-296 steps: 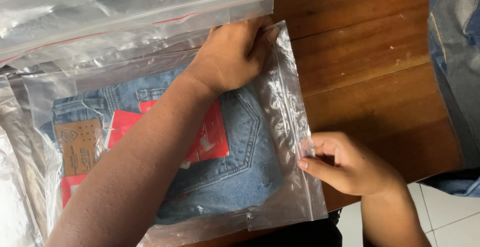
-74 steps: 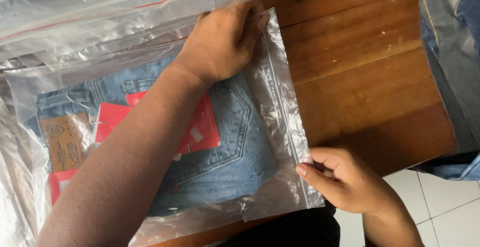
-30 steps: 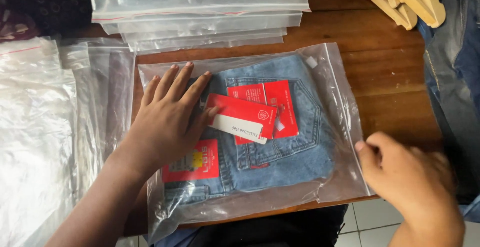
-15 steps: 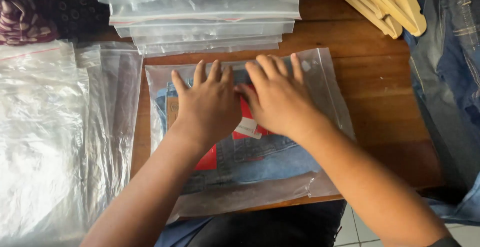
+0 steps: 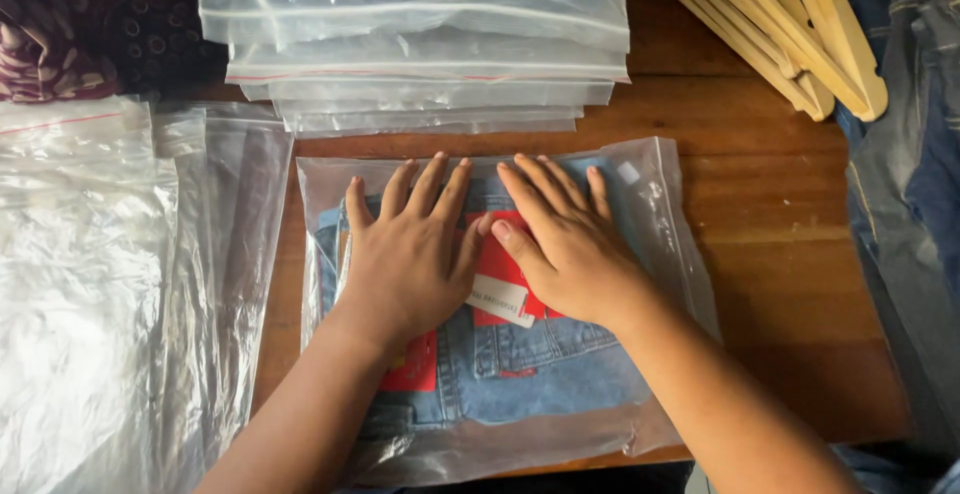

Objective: Folding and packaging pairs of jeans in a clothing store stockroom.

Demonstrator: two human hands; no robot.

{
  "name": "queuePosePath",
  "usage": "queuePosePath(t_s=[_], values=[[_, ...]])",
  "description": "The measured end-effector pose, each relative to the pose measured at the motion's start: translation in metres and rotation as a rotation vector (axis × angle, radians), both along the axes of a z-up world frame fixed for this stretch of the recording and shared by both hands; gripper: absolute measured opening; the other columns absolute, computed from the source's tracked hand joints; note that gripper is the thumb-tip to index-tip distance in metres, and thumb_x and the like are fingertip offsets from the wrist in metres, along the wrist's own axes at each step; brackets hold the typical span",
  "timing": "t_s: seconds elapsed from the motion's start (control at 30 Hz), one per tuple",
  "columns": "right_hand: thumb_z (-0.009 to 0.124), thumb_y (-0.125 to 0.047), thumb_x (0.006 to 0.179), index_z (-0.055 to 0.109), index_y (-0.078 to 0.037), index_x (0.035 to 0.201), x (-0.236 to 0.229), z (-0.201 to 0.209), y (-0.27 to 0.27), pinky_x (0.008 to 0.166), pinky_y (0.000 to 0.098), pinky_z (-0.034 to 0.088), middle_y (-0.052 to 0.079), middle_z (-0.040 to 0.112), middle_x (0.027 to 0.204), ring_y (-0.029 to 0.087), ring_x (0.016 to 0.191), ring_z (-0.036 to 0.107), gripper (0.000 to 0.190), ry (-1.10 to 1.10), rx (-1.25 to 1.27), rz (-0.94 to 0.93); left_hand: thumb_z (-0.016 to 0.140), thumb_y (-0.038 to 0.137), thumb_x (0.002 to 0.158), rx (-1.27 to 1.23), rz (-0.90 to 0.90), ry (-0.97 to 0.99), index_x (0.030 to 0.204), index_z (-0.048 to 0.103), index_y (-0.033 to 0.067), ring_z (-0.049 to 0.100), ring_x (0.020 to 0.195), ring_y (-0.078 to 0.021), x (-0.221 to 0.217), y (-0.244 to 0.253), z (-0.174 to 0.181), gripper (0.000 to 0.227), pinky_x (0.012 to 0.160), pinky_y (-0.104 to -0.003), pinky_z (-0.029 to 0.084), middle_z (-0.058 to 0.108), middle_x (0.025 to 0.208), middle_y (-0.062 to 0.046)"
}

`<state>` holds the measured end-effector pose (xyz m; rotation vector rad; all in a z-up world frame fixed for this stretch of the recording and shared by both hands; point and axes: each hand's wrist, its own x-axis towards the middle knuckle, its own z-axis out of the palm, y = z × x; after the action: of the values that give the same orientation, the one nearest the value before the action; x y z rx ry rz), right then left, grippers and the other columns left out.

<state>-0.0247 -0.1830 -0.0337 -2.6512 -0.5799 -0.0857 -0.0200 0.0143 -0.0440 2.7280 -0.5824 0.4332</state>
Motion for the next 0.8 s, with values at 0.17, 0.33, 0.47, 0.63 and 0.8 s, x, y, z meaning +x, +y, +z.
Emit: queuePosePath(t_s=[0.17, 0.33, 0.47, 0.63, 0.8], values=[[0.035, -0.035, 0.105, 0.05, -0.005, 0.146, 0.007, 0.005, -0.012, 0.119, 0.054, 0.007, 0.011, 0.047, 0.157, 0.025, 0.148, 0.037, 0.053, 0.183, 0.305, -0.004, 0.05, 0.048, 0.099, -0.042, 0.008, 0.09, 0.145, 0.056, 0.0082, 0.052, 0.132, -0.0367, 0.001, 0.002, 0.012, 0.061, 0.104, -0.068, 0.03, 0.059, 0.145, -0.015], [0.04, -0.023, 0.104, 0.055, 0.004, 0.136, 0.014, 0.0, -0.03, 0.127, 0.0393, 0.031, 0.018, 0.057, 0.147, 0.025, 0.141, 0.049, 0.044, 0.417, 1.198, -0.063, 0.055, 0.045, 0.097, -0.152, -0.006, 0.132, 0.141, 0.059, 0.008, 0.054, 0.129, -0.0335, 0.003, 0.003, 0.021, 0.058, 0.104, -0.062, 0.031, 0.061, 0.143, -0.013], [0.04, -0.03, 0.107, 0.058, 0.002, 0.127, 0.016, -0.004, -0.04, 0.129, 0.041, 0.032, 0.019, 0.06, 0.139, 0.029, 0.14, 0.051, 0.042, 0.393, 1.539, -0.091, 0.048, 0.038, 0.103, -0.387, 0.041, 0.217, 0.131, 0.063, 0.002, 0.064, 0.116, -0.0303, 0.006, 0.006, 0.031, 0.048, 0.107, -0.055, 0.033, 0.072, 0.125, -0.014], [0.049, -0.032, 0.103, 0.064, -0.001, 0.115, 0.018, -0.006, -0.051, 0.109, 0.038, 0.047, 0.018, 0.067, 0.126, 0.031, 0.131, 0.061, 0.036, 0.331, 1.793, -0.283, 0.059, 0.018, 0.098, -0.392, 0.024, 0.141, 0.109, 0.071, 0.0064, 0.07, 0.09, -0.0256, 0.008, 0.007, 0.03, 0.02, 0.1, -0.045, 0.041, 0.077, 0.099, -0.004], [0.049, -0.022, 0.096, 0.069, 0.0, 0.099, 0.027, -0.005, -0.061, 0.105, 0.045, 0.053, 0.017, 0.07, 0.105, 0.028, 0.107, 0.066, 0.03, 0.279, 2.074, -0.467, 0.067, 0.029, 0.093, -0.248, 0.028, 0.108, 0.121, 0.07, 0.0027, 0.067, 0.107, -0.0298, 0.008, 0.008, 0.02, 0.038, 0.102, -0.051, 0.04, 0.073, 0.117, -0.012]])
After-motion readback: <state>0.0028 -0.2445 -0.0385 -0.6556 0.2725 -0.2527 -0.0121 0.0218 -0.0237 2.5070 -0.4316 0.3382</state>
